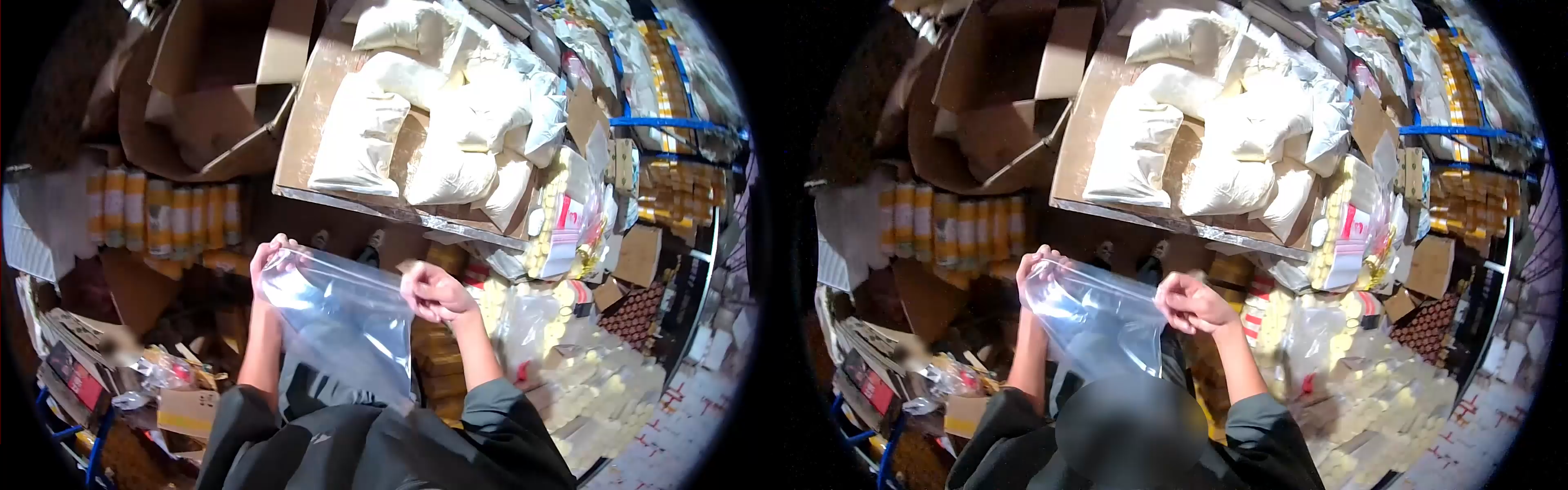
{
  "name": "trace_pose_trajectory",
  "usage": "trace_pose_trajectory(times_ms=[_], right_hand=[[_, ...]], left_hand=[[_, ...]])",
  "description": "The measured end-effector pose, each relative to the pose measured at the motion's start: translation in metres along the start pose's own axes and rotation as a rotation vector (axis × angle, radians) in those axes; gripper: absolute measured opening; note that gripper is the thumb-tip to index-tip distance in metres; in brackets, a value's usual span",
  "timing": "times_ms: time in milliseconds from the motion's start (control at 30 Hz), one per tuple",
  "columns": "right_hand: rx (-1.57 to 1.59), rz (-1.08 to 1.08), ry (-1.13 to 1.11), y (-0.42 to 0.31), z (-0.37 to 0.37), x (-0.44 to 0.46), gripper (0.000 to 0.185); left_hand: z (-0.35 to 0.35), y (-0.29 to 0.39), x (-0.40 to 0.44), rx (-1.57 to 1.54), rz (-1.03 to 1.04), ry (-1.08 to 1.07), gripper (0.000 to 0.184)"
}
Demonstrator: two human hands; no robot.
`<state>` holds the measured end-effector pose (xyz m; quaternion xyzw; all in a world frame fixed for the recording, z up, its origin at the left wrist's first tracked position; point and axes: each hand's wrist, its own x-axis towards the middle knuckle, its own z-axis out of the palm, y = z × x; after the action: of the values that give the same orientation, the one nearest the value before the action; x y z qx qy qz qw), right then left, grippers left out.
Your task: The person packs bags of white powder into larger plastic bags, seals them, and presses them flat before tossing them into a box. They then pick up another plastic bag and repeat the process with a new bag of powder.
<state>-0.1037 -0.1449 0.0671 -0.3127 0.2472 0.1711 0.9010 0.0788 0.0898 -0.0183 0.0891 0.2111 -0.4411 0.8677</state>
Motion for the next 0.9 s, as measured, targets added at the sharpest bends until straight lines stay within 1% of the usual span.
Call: trace_pose_trajectory(times_ms=[33, 67, 100, 133, 167, 200, 233, 267, 300, 333, 367, 400, 467, 500, 567, 600, 633, 667, 700, 767, 800, 833, 867, 900], right_hand=[[-0.067, 0.052, 0.165, 0.002, -0.016, 0.009, 0.011], [0.001, 0.109, 0.301, 0.006, -0.033, 0.021, 0.011], [-0.061, 0.092, 0.441, 0.009, -0.046, 0.037, 0.017], [-0.162, 0.098, 0.539, 0.013, -0.066, 0.049, 0.019], [-0.262, 0.104, 0.628, 0.020, -0.089, 0.064, 0.021], [-0.308, 0.052, 0.654, 0.024, -0.111, 0.079, 0.019], [-0.446, -0.024, 0.770, 0.032, -0.138, 0.099, 0.015], [-0.499, -0.170, 0.752, 0.042, -0.176, 0.119, 0.015], [-0.634, -0.184, 0.803, 0.037, -0.179, 0.135, 0.016], [-0.719, -0.306, 0.845, 0.039, -0.193, 0.151, 0.018], [-0.616, -0.193, 0.881, 0.026, -0.183, 0.158, 0.020], [-0.610, -0.196, 0.891, 0.027, -0.195, 0.170, 0.019], [-0.526, -0.124, 0.900, 0.028, -0.203, 0.185, 0.017], [-0.483, -0.106, 0.909, 0.028, -0.205, 0.191, 0.016], [-0.320, -0.167, 0.911, 0.030, -0.207, 0.203, 0.014], [-0.225, -0.158, 0.875, 0.030, -0.212, 0.203, 0.012], [-0.152, -0.222, 0.899, 0.036, -0.217, 0.208, 0.012], [-0.151, -0.218, 0.884, 0.037, -0.217, 0.208, 0.013], [-0.149, -0.218, 0.871, 0.036, -0.215, 0.208, 0.013], [-0.162, -0.242, 0.883, 0.039, -0.214, 0.210, 0.017], [-0.182, -0.244, 0.890, 0.038, -0.215, 0.211, 0.018], [-0.203, -0.248, 0.897, 0.036, -0.214, 0.211, 0.020], [-0.267, -0.211, 0.916, 0.032, -0.209, 0.212, 0.023], [-0.278, -0.191, 0.855, 0.033, -0.217, 0.208, 0.021]], left_hand=[[-0.017, 0.000, 0.005, 0.216, -0.022, 0.140, 0.022], [-0.044, 0.004, 0.014, 0.370, -0.146, 0.239, 0.022], [-0.061, 0.004, 0.024, 0.524, -0.271, 0.338, 0.021], [-0.070, -0.015, 0.034, 0.716, -0.216, 0.420, 0.022], [-0.094, -0.025, 0.045, 0.909, -0.287, 0.464, 0.023], [-0.107, -0.038, 0.055, 0.976, -0.234, 0.503, 0.022], [-0.116, -0.052, 0.070, 1.051, -0.179, 0.548, 0.022], [-0.124, -0.065, 0.086, 0.958, -0.042, 0.618, 0.020], [-0.129, -0.079, 0.100, 0.873, 0.073, 0.678, 0.019], [-0.129, -0.086, 0.112, 0.875, 0.121, 0.719, 0.019], [-0.129, -0.088, 0.128, 0.874, 0.184, 0.755, 0.021], [-0.135, -0.088, 0.142, 0.844, 0.223, 0.760, 0.023], [-0.153, -0.083, 0.164, 0.766, 0.310, 0.767, 0.026], [-0.152, -0.076, 0.174, 0.788, 0.293, 0.811, 0.025], [-0.146, -0.065, 0.187, 0.870, 0.287, 0.911, 0.021], [-0.144, -0.060, 0.191, 0.878, 0.274, 0.941, 0.019], [-0.147, -0.056, 0.192, 0.889, 0.256, 0.968, 0.019], [-0.157, -0.050, 0.194, 0.974, 0.261, 0.961, 0.022], [-0.155, -0.049, 0.200, 0.984, 0.234, 1.013, 0.023], [-0.173, -0.046, 0.209, 0.849, 0.265, 0.943, 0.021], [-0.155, -0.051, 0.213, 0.951, 0.265, 1.024, 0.021], [-0.155, -0.054, 0.217, 1.033, 0.320, 1.032, 0.023], [-0.157, -0.053, 0.219, 1.085, 0.282, 1.051, 0.025], [-0.162, -0.049, 0.219, 1.136, 0.245, 1.066, 0.027]])
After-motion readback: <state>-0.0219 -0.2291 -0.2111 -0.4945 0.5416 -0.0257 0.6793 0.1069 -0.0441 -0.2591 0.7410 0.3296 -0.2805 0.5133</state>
